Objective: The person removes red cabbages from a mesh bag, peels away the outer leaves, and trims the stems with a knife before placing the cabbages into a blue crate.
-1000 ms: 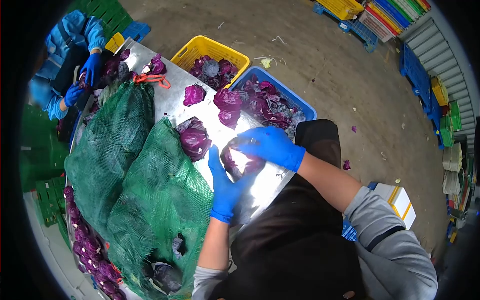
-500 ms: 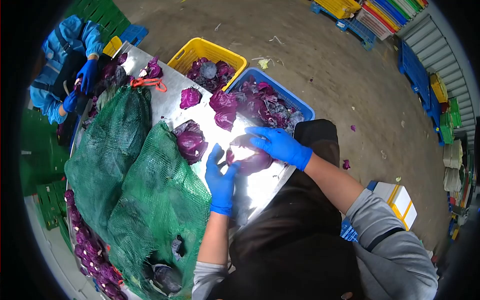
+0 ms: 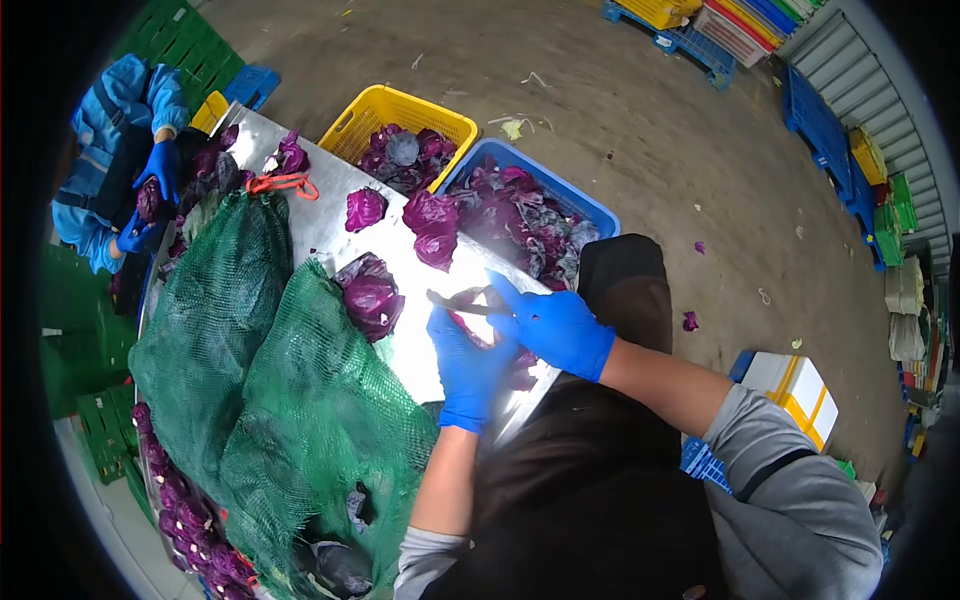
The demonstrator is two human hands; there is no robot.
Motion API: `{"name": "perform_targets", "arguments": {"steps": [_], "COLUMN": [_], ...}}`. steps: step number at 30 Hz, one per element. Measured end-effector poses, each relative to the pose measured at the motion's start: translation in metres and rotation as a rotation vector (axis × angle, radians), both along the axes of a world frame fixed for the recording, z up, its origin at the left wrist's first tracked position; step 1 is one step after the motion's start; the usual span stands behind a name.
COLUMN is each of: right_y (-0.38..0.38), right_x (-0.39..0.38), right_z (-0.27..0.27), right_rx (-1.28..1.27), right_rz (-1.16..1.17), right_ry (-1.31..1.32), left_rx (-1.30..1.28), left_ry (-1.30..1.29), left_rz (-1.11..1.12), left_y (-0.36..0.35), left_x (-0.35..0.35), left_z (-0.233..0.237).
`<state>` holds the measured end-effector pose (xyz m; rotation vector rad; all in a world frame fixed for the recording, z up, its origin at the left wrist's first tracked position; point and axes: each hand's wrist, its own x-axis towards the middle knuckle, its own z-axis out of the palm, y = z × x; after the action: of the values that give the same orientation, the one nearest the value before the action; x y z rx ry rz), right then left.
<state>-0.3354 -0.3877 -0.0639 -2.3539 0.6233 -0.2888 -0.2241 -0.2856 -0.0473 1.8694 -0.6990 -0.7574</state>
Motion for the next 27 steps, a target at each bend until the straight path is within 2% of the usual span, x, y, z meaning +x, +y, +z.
{"name": "perform_targets", "arguments": {"steps": [2, 11, 14, 16, 18, 20, 22, 23, 26, 27], "right_y": [-0.002, 0.006, 0.008, 0.007, 0.007, 0.0, -0.024, -0.04, -0.034, -0.028], "right_x": [0.001, 0.0, -0.003, -0.003, -0.004, 0.004, 0.015, 0.019, 0.029, 0.029], "right_z": [-0.003, 0.005, 0.01, 0.013, 0.01, -0.004, -0.011, -0.02, -0.026, -0.018], "right_rx": [-0.097, -0.314, -0.322, -0.336, -0.349, -0.186, -0.252, 0.188, 0.197, 0.275], "right_rz": [0.085, 0.036, 0.043, 0.063, 0.08, 0.037, 0.02, -0.085, -0.054, -0.14], "right_ry": [-0.004, 0.061, 0.032, 0.035, 0.04, 0.04, 0.052, 0.041, -0.022, -0.023], "left_rx": [0.042, -0.098, -0.087, -0.147, -0.076, -0.011, -0.051, -0.06, -0.256, -0.272], "left_ry": [0.024, 0.109, 0.013, -0.165, -0.139, -0.12, -0.422, -0.421, -0.058, 0.0], "left_rz": [0.005, 0.028, 0.04, 0.035, 0.017, 0.0, -0.01, -0.016, 0.119, 0.106], "left_y": [0.002, 0.002, 0.002, 0.001, 0.001, 0.003, 0.01, 0.013, 0.024, 0.031], "left_x": [-0.003, -0.005, -0.005, -0.006, -0.008, -0.008, -0.008, -0.013, -0.018, -0.011], "left_z": [-0.003, -0.009, -0.013, -0.017, -0.003, -0.005, -0.029, -0.03, -0.033, -0.036]}}
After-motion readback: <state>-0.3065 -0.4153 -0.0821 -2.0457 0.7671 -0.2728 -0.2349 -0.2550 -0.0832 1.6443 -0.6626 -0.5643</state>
